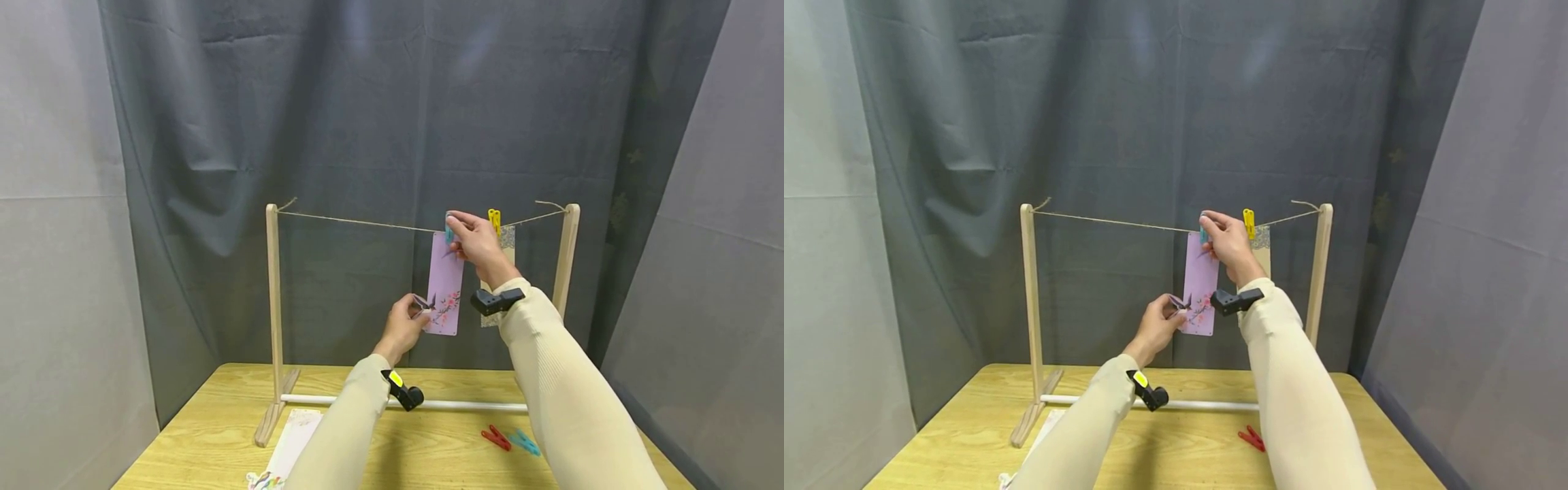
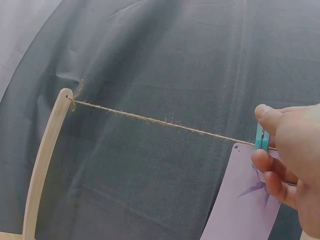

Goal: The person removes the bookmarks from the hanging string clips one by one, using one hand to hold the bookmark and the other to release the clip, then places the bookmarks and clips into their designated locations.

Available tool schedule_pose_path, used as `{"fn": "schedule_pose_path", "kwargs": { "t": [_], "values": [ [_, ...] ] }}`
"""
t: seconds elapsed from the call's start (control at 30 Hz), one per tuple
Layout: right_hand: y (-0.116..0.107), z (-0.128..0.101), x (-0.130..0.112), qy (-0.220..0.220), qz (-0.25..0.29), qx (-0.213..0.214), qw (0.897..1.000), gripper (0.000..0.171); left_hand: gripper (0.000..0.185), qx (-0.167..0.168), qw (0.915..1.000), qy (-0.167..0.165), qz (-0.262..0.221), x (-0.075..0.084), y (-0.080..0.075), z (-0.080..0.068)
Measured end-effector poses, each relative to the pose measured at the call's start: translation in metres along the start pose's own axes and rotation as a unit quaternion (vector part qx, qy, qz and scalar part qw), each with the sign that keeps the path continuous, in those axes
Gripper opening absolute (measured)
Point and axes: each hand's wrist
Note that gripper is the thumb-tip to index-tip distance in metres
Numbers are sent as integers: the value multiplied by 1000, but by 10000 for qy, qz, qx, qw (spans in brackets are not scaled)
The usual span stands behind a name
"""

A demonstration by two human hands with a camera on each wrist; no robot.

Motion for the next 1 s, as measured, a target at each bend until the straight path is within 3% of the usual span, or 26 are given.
{"fn": "schedule_pose_path", "kwargs": {
  "t": [1.0],
  "values": [
    [4, -1, 2, -182, 84, 128, 9997, 47, 21, 39, 9999, -30, -165, 0, -5, -2]
  ]
}}
Point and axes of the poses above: each hand's wrist, its own z-axis towards the middle knuckle, its own y-axis out of the palm, x = y × z, and after that the axes turned 14 degrees about -z, right-handed
